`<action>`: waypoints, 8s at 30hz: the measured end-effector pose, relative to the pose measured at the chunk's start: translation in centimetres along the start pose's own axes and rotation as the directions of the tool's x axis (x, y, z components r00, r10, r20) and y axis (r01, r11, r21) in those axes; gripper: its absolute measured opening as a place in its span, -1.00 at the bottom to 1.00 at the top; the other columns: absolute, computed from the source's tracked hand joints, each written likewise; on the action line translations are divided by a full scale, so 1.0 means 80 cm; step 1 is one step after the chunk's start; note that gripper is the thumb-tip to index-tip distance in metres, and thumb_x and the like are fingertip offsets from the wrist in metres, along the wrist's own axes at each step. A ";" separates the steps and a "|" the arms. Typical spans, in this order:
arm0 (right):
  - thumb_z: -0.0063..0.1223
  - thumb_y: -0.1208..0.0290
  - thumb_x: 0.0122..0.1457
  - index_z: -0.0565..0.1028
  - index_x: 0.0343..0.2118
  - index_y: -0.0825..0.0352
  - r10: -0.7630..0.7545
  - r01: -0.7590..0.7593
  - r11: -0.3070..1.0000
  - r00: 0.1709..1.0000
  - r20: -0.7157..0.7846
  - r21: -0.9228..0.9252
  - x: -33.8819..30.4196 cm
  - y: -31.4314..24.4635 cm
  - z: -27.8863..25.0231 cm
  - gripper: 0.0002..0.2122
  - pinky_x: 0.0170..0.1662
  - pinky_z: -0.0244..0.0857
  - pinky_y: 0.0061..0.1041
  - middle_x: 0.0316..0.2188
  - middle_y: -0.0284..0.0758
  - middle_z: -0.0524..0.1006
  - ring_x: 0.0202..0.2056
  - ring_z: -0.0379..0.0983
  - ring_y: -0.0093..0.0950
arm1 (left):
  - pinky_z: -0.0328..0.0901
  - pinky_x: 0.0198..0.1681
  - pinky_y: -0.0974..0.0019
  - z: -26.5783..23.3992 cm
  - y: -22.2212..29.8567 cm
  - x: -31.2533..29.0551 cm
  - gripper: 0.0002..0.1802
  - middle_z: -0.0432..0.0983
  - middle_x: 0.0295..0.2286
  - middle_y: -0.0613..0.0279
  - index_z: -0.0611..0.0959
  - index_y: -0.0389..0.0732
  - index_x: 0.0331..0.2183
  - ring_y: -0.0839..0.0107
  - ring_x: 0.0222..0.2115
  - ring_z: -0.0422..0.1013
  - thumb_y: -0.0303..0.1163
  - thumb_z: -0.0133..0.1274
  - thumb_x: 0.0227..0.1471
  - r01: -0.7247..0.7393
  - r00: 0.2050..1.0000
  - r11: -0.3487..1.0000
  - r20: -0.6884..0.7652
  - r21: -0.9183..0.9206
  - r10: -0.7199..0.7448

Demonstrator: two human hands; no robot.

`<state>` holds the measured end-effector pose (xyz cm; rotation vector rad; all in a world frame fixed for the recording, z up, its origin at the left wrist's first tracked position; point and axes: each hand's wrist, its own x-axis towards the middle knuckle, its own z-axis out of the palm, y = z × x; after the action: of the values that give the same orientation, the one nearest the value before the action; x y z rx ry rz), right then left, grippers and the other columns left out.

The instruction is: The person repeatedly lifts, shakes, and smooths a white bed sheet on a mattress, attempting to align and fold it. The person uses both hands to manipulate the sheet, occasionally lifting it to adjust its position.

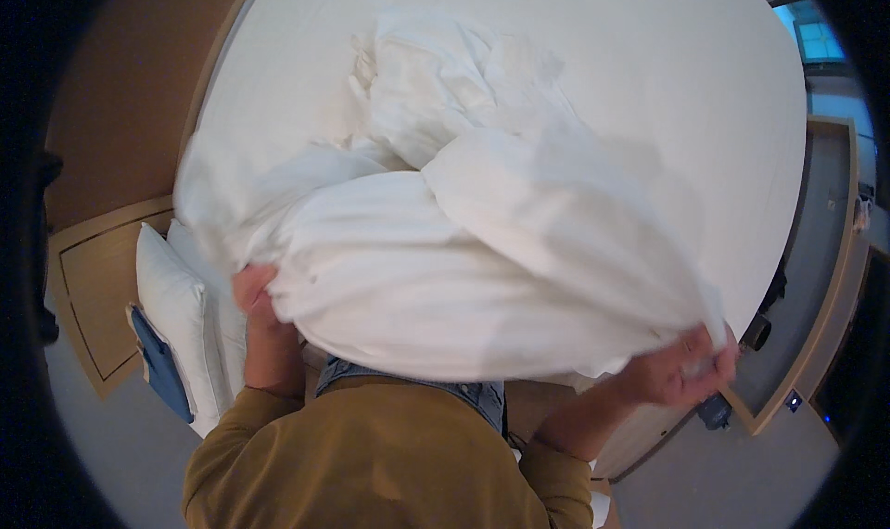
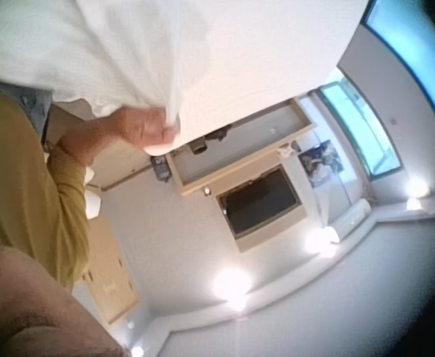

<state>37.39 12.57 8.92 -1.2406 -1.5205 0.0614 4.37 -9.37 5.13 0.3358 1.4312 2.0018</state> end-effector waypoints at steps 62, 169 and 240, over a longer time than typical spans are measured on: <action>0.11 0.47 0.05 0.52 -0.23 0.45 0.398 -0.387 0.915 0.912 -0.101 0.111 0.121 -0.006 0.064 -0.77 -0.27 0.41 -0.49 -0.32 -0.19 0.56 -0.37 0.49 -0.41 | 0.33 -0.18 0.39 0.010 0.080 0.006 -0.65 0.44 -0.34 0.26 0.46 -0.24 -0.28 0.48 -0.34 0.38 -0.46 0.19 -0.19 -0.291 0.903 0.922 -0.244 0.255 0.352; 0.15 0.28 -0.02 0.51 -0.33 0.30 -0.215 0.517 0.835 -0.007 0.976 0.188 -0.130 0.007 0.230 -0.76 0.00 0.16 -0.27 -0.43 -0.20 0.54 -0.31 0.46 -0.24 | 0.28 -0.17 0.27 0.080 -0.139 0.040 -0.82 0.43 -0.35 0.05 0.53 -0.29 -0.30 0.18 -0.29 0.39 -0.39 -0.03 0.08 -0.173 0.684 0.731 0.615 0.660 -0.393; -0.06 0.66 0.05 0.36 -0.06 0.41 0.061 -0.098 0.994 0.841 0.538 0.041 -0.095 0.016 0.176 -0.67 0.07 0.17 -0.30 0.04 -0.13 0.33 0.06 0.27 -0.23 | 0.06 0.06 0.02 -0.015 -0.024 0.074 -0.43 0.19 0.03 -0.01 0.44 -0.16 -0.02 0.00 0.05 0.13 -0.36 0.20 -0.13 -0.303 0.942 0.173 0.267 0.937 0.204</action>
<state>26.44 15.53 -2.46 -1.2951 -1.9244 0.5543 -0.07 -6.14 2.02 1.2676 2.5888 0.8850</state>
